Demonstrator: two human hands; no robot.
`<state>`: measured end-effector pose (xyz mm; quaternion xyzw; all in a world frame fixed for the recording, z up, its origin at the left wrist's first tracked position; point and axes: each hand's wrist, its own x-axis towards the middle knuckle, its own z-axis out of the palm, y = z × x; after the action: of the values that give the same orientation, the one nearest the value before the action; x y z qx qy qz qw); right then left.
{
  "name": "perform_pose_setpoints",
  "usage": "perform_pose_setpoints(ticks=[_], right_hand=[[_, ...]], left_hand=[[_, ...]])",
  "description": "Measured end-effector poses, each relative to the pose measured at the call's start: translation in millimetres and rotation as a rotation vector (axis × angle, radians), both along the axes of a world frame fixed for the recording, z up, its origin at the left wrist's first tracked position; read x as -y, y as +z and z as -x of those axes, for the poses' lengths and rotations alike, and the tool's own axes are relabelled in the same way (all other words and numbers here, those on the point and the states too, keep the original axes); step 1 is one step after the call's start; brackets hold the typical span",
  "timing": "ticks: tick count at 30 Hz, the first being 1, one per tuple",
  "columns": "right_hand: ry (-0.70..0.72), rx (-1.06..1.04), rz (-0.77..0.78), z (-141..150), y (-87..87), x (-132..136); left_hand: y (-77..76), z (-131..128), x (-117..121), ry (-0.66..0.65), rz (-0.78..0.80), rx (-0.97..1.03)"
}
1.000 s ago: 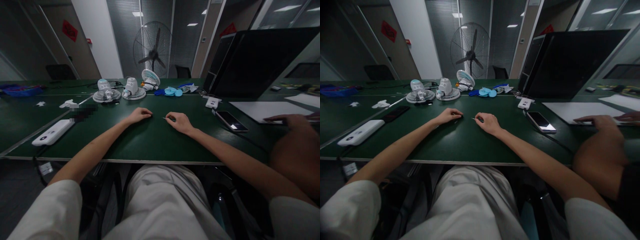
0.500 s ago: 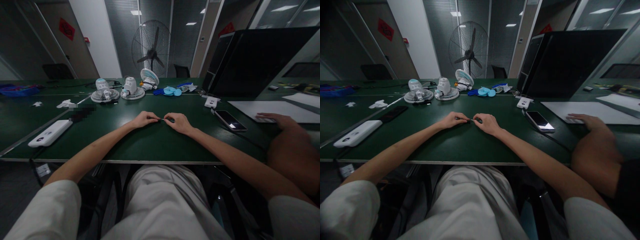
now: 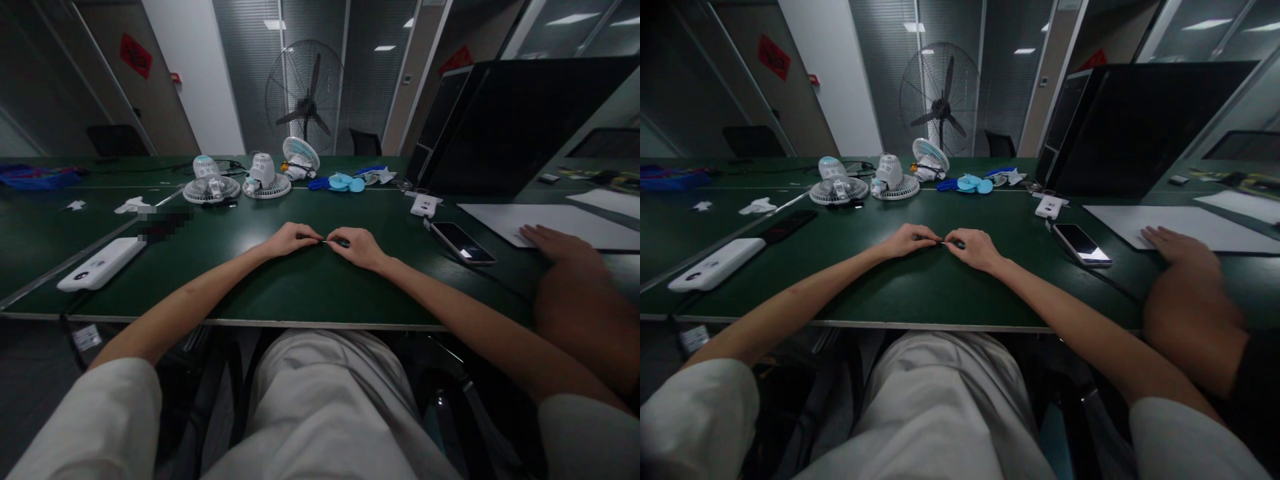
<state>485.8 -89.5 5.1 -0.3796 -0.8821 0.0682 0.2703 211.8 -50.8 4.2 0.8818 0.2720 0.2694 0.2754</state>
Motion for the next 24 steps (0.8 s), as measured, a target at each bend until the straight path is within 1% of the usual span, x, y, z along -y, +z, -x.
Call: perform_pose_setpoints(ticks=[5,11,14,18,24], right_hand=[[0.016,0.007,-0.005,-1,-1.5,-2],[0.016,0.032,0.025,-1,1.7,0],[0.024,0.011,0.032,1,2.9,0],[0.023,0.002,0.015,5,2.9,0],[0.013,-0.013,0.014,8,2.1,-1]], left_hand=[[1.0,-1,2,0.010,0.017,0.004],[-1.8,1,-4,0.079,0.078,-0.010],[-2.2,1,-6,0.065,0.107,-0.008],[-2.3,-1,-4,0.042,0.107,-0.006],[-4.1,-5,-3,0.057,0.114,-0.016]])
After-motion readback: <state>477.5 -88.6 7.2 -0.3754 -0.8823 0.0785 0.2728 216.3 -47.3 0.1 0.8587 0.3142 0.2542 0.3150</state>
